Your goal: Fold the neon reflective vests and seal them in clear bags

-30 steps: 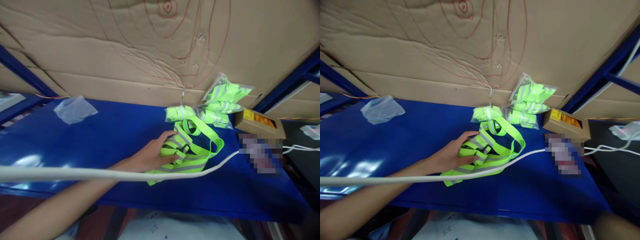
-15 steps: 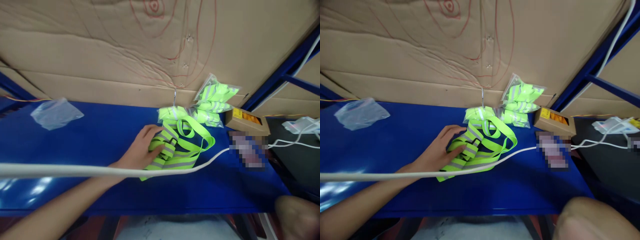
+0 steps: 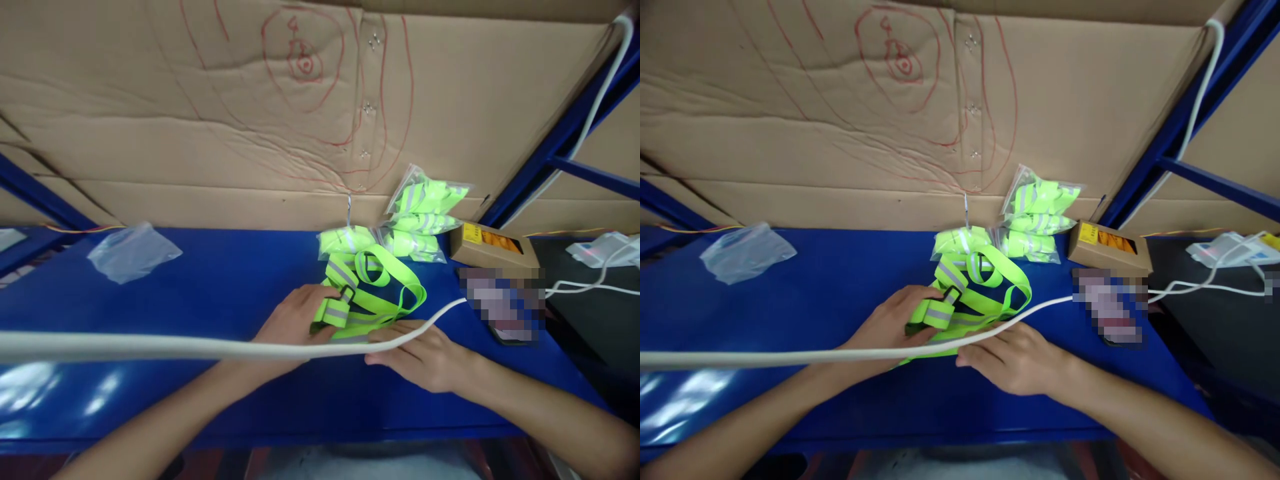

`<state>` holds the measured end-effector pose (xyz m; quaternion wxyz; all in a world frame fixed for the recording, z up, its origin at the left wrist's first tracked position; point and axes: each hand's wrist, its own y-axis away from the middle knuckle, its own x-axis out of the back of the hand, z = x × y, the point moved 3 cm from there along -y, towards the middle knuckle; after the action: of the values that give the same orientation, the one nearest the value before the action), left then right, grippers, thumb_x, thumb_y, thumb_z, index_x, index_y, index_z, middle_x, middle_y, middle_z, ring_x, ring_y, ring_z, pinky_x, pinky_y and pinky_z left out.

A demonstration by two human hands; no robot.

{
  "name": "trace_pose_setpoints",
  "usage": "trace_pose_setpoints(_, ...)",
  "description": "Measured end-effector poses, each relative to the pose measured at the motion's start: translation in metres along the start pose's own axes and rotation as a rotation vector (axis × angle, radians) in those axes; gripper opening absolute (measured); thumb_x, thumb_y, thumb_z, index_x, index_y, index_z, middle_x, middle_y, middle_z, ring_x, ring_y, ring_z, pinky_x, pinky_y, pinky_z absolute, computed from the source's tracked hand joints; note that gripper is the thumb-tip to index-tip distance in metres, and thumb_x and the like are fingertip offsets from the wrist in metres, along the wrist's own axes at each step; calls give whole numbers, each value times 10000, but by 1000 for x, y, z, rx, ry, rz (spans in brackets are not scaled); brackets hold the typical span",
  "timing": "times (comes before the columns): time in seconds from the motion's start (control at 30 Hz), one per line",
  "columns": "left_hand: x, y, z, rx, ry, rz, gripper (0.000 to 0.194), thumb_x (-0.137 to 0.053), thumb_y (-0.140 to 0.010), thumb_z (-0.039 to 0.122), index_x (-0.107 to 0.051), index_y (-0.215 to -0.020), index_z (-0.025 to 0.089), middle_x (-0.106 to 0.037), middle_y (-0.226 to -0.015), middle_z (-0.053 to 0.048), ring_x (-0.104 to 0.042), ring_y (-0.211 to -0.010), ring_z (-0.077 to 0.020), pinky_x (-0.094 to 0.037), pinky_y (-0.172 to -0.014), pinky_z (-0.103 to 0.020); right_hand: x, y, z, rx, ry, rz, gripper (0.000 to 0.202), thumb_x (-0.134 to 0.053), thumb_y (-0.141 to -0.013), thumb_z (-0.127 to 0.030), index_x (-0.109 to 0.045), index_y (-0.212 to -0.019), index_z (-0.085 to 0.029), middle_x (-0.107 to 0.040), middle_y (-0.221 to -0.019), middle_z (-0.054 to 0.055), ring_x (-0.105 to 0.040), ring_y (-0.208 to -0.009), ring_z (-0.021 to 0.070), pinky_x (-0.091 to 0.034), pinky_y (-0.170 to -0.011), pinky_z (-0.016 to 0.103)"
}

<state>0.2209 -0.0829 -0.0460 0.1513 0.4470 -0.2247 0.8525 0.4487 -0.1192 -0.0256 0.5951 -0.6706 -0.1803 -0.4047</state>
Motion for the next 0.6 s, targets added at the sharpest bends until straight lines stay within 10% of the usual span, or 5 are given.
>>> trace_pose_setpoints(0.2,15,-1,0,191,768,-57,533,-706,-855,533,-516,-1266,251,-675,-1066,-65,-677,-908,-227,-546,-775,-319,-2,5,-7,-47,101,5,355,-545,-1036,-266,-608,-690,-218,-660,-670,-5,-596,-636,153,-447,-674,340)
trace_pose_setpoints(0.37,7,1,-1,361,1200,-88,635,-748,-760,680,-594,-1214,262,-705,-1117,-76,-696,-1026,-268,-572,-858,-356,3,6,2,-155,38,75,485,-538,-1049,-406,-533,-605,-209,-509,-510,-29,-437,-490,125,-375,-603,326)
trace_pose_setpoints(0.53,-6,3,-14,533,1140,-105,700,-566,-855,761,-615,-1296,219,-728,-1183,-108,-683,-1136,-299,-549,-1001,-453,-7,15,18,-456,-286,101,76,-592,-1017,-289,-608,-994,-218,-611,-768,3,-548,-617,137,-405,-556,274)
trace_pose_setpoints(0.6,-7,1,-18,479,969,-136,650,-495,-914,735,-655,-1264,210,-738,-1169,-99,-675,-1155,-287,-535,-1026,-448,-12,17,21,-615,-441,102,374,-659,-960,-275,-496,-1294,-231,-642,-1031,63,-625,-754,156,-510,-634,276)
